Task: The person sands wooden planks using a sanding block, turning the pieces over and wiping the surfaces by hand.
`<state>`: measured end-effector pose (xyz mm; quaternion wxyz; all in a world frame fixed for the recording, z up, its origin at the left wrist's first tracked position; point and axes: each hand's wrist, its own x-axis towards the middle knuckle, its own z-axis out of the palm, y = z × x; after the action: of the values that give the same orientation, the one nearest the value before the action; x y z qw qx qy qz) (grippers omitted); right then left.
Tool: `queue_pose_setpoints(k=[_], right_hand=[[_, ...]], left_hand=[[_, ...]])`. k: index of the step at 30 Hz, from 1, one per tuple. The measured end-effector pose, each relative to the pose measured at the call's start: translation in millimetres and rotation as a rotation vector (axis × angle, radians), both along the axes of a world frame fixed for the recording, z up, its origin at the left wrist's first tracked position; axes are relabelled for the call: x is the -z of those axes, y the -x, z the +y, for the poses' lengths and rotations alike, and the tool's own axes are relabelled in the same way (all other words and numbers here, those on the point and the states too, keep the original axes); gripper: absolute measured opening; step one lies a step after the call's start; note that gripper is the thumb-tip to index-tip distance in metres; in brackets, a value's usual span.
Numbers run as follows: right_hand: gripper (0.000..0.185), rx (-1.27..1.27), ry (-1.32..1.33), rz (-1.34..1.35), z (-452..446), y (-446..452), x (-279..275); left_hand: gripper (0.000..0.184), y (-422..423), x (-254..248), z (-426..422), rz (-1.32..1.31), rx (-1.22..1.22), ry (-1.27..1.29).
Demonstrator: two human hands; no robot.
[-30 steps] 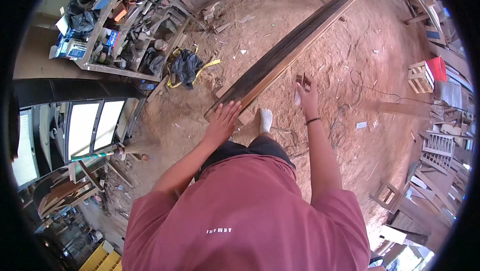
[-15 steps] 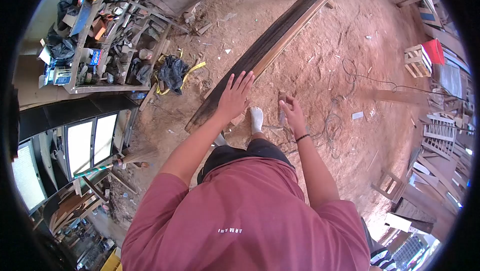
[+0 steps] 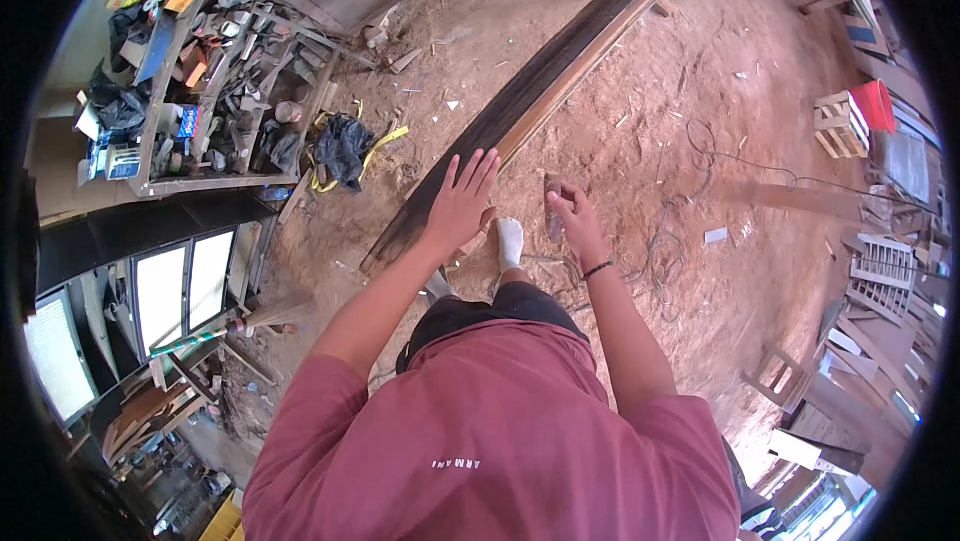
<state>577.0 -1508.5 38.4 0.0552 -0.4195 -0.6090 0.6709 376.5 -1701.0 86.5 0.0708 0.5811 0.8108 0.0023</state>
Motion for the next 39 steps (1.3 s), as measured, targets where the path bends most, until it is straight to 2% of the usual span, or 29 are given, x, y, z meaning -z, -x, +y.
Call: queue_pose_setpoints(k=[2, 3, 6, 11, 17, 20, 22, 26, 30, 32, 34, 35, 37, 39], right_hand=[[0.052, 0.028, 0.082, 0.043, -3, -8, 3], [0.052, 0.014, 0.020, -0.006, -2, -16, 13], [0.052, 0.057, 0.080, -0.042, -2, -30, 4], [0.053, 0.142, 0.132, -0.013, 4, -55, -1], [0.058, 0.209, 0.121, -0.018, 19, -71, -6], [0.058, 0.242, 0.163, -0.058, 25, -58, -13], [0.054, 0.220, 0.168, -0.001, 33, -49, 0], [0.055, 0.093, 0.021, 0.010, 39, -14, 2], [0.057, 0.029, -0.019, 0.022, 27, 22, 3], [0.060, 0.025, 0.062, 0.029, 15, 42, -20], [0.065, -0.095, -0.242, -0.030, 1, 59, -25], [0.065, -0.103, -0.247, -0.025, -7, 71, -26], [0.070, -0.183, -0.723, -0.035, -21, 92, -24], [0.071, -0.150, -0.836, 0.007, -26, 117, -22]], left_hand=[[0.099, 7, -1, 29, -0.006, 0.025, 0.003], [0.096, 10, 1, 45, -0.007, 0.042, 0.008], [0.094, 21, 18, 88, 0.104, 0.065, -0.055], [0.093, 39, 30, 147, 0.142, 0.070, -0.069], [0.095, 42, 38, 173, 0.155, 0.075, -0.074], [0.098, 39, 32, 150, 0.161, 0.085, -0.053], [0.078, 32, 23, 123, 0.113, 0.085, -0.064], [0.078, 18, 19, 62, 0.170, 0.087, -0.015], [0.082, 3, 0, -6, 0.255, 0.129, 0.127], [0.084, -3, -15, -38, 0.321, 0.141, 0.203], [0.082, -9, -16, -74, 0.252, 0.160, 0.228], [0.082, -12, -9, -94, 0.297, 0.167, 0.189], [0.084, -18, -13, -129, 0.229, 0.150, 0.163], [0.086, -22, -13, -166, 0.163, 0.134, 0.136]])
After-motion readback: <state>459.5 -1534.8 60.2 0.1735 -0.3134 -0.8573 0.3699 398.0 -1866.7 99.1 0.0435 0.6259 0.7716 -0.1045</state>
